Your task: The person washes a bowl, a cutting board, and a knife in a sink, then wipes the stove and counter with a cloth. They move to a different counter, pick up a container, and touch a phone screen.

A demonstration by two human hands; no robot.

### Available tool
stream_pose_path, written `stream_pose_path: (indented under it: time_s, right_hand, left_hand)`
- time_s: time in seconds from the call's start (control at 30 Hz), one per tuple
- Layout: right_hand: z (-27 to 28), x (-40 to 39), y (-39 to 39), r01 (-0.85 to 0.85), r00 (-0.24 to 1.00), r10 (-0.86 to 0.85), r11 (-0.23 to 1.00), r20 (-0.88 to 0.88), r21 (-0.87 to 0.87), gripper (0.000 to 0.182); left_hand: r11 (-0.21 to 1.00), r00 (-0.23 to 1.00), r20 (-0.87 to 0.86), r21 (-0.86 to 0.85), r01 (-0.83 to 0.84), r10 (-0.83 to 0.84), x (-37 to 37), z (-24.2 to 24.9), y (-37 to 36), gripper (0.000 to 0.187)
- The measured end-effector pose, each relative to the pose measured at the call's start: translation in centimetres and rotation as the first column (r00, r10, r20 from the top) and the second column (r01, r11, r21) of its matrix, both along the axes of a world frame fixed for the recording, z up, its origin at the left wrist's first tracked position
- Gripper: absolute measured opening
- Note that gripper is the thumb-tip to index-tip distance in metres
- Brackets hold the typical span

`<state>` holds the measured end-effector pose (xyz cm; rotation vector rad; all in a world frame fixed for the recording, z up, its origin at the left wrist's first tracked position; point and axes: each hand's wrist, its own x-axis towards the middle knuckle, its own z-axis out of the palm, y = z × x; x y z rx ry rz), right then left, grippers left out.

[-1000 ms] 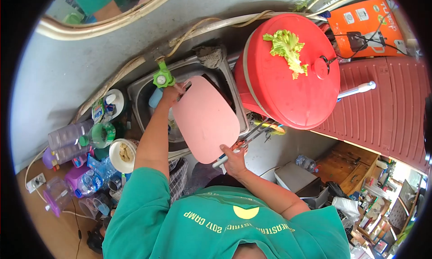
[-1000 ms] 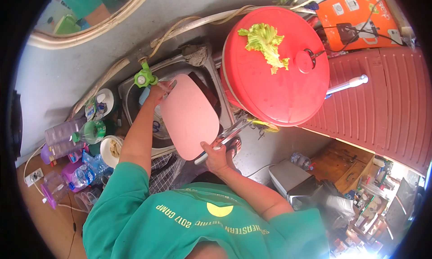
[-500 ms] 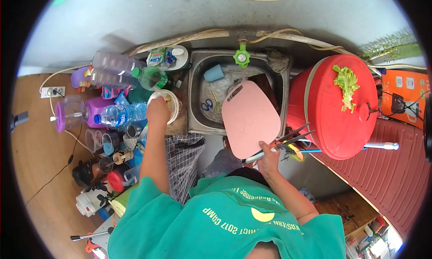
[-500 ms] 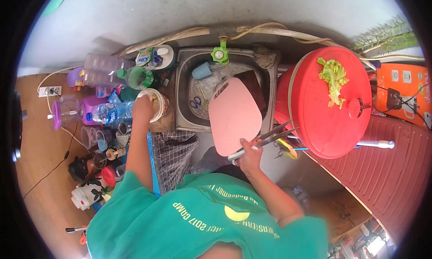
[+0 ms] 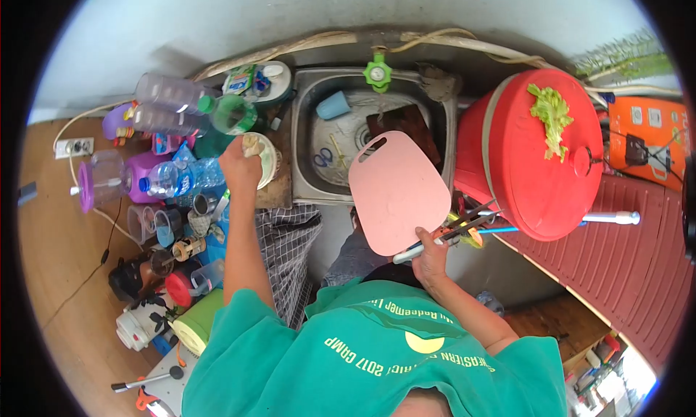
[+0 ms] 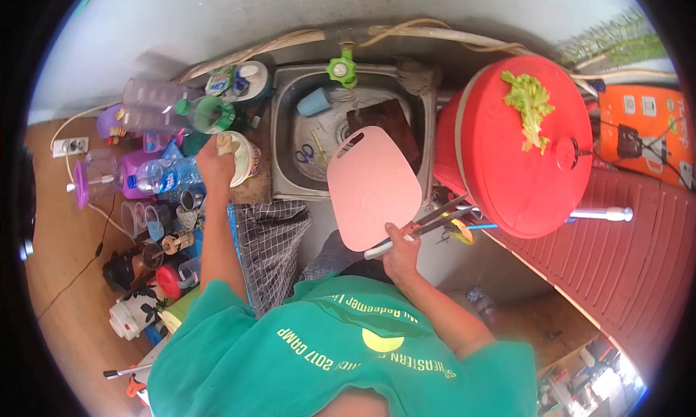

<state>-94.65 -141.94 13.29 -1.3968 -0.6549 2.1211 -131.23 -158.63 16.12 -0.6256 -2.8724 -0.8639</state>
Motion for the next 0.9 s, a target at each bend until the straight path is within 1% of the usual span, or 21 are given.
stream_pose_path:
  time_s: [0.03, 0.07, 0.1, 0.13, 0.2, 0.27, 0.3, 0.37, 0.4, 0.43, 0.47, 0.5, 0.53, 0.6, 0.63, 0.67, 0.73, 0.77, 0.8, 0.83, 0.9]
  right_hand:
    - [-0.2, 0.4, -0.3, 0.022, 1.000, -0.022, 1.000, 0.013, 0.001, 0.042]
    - [-0.5, 0.6, -0.4, 0.031, 0.999, -0.030, 0.999, 0.021, -0.042, 0.040]
    - [-0.8, 0.7, -0.4, 0.038, 0.999, -0.036, 0.996, 0.025, -0.084, 0.038]
    - [-1.1, 0.8, -0.5, 0.054, 0.998, -0.052, 0.996, 0.029, -0.078, 0.038]
    - [-1.7, 0.7, -1.0, 0.103, 0.995, -0.102, 0.991, 0.011, -0.090, 0.035]
    - [-2.3, 0.5, -1.2, 0.151, 0.989, -0.150, 0.986, 0.012, -0.076, 0.033]
    - [-2.7, 0.4, -1.2, 0.169, 0.985, -0.168, 0.981, 0.027, -0.093, 0.034]
    - [-3.7, 0.6, -1.3, 0.199, 0.979, -0.193, 0.972, 0.062, -0.125, 0.038]
    - [-4.2, 0.5, -1.4, 0.215, 0.975, -0.207, 0.969, 0.079, -0.119, 0.038]
    - [-4.7, 0.3, -1.4, 0.245, 0.969, -0.240, 0.965, 0.062, -0.091, 0.040]
    - [-5.2, 0.2, -1.3, 0.273, 0.962, -0.270, 0.960, 0.042, -0.065, 0.041]
    - [-4.5, -0.1, -0.9, 0.307, 0.951, -0.308, 0.947, 0.005, -0.100, 0.042]
    - [-5.0, -0.1, -0.7, 0.321, 0.947, -0.322, 0.942, 0.009, -0.102, 0.042]
    - [-6.0, -0.2, -0.8, 0.341, 0.939, -0.343, 0.931, 0.007, -0.129, 0.043]
    - [-6.2, -0.5, -1.1, 0.369, 0.928, -0.373, 0.919, 0.002, -0.140, 0.043]
    - [-6.3, -0.5, -1.1, 0.359, 0.932, -0.363, 0.924, -0.008, -0.130, 0.044]
    - [-6.5, -0.4, -0.9, 0.359, 0.931, -0.363, 0.926, -0.017, -0.112, 0.045]
    - [-6.7, -0.3, -0.8, 0.366, 0.930, -0.368, 0.926, 0.001, -0.094, 0.047]
    - [-6.9, -0.4, -0.7, 0.370, 0.929, -0.370, 0.926, 0.016, -0.075, 0.048]
    - [-6.5, -0.5, -0.4, 0.374, 0.927, -0.374, 0.924, 0.018, -0.074, 0.048]
    - [-5.9, -0.9, 0.0, 0.335, 0.941, -0.327, 0.934, 0.083, -0.120, 0.051]
  left_hand:
    - [0.996, 0.999, 0.032, 0.083, 0.035, -0.038, 1.3, 1.6, 1.9, 0.023]
    - [0.993, 0.993, 0.051, 0.041, 0.108, -0.110, 2.6, 2.1, 3.8, 0.025]
    - [0.991, 0.984, 0.118, 0.031, 0.129, -0.131, 3.4, 0.4, 5.6, 0.029]
    - [0.989, 0.972, 0.180, 0.021, 0.149, -0.151, 4.0, -2.1, 7.4, 0.034]
    - [0.976, 0.899, 0.382, 0.035, 0.216, -0.213, 6.1, -6.6, 11.9, 0.041]
    - [0.974, 0.866, 0.458, -0.007, 0.228, -0.199, 7.4, -15.2, 15.5, 0.039]
    - [0.970, 0.858, 0.465, 0.004, 0.245, -0.218, 8.1, -16.0, 17.2, 0.039]
    - [0.916, 0.812, 0.473, -0.025, 0.401, -0.342, 10.0, -17.7, 19.8, 0.036]
    - [0.910, 0.798, 0.487, -0.016, 0.414, -0.355, 10.6, -18.4, 20.6, 0.036]
    - [0.811, 0.755, 0.406, -0.054, 0.583, -0.515, 11.0, -19.0, 21.2, 0.035]
    - [0.682, 0.674, 0.327, -0.109, 0.723, -0.662, 11.2, -19.5, 21.7, 0.035]
    - [0.833, 0.812, 0.226, -0.006, 0.553, -0.538, 11.3, -26.7, 21.9, 0.029]
    - [0.825, 0.803, 0.231, -0.006, 0.565, -0.549, 10.9, -27.0, 21.8, 0.029]
    - [0.842, 0.831, 0.138, 0.056, 0.537, -0.539, 10.0, -26.0, 22.0, 0.028]
    - [0.720, 0.713, 0.224, -0.063, 0.691, -0.665, 9.9, -23.5, 23.1, 0.026]
    - [0.710, 0.705, 0.222, -0.067, 0.701, -0.674, 9.6, -22.6, 23.3, 0.026]
    - [0.690, 0.665, 0.265, 0.004, 0.724, -0.699, 9.3, -21.0, 23.6, 0.023]
    - [0.691, 0.678, 0.187, 0.006, 0.722, -0.711, 9.0, -19.7, 23.7, 0.022]
    - [0.686, 0.672, 0.187, 0.012, 0.728, -0.717, 9.2, -20.4, 24.3, 0.022]
    - [0.719, 0.702, 0.210, 0.005, 0.695, -0.680, 9.3, -21.4, 24.9, 0.024]
    - [0.759, 0.740, 0.229, -0.008, 0.651, -0.632, 9.7, -22.0, 25.4, 0.027]
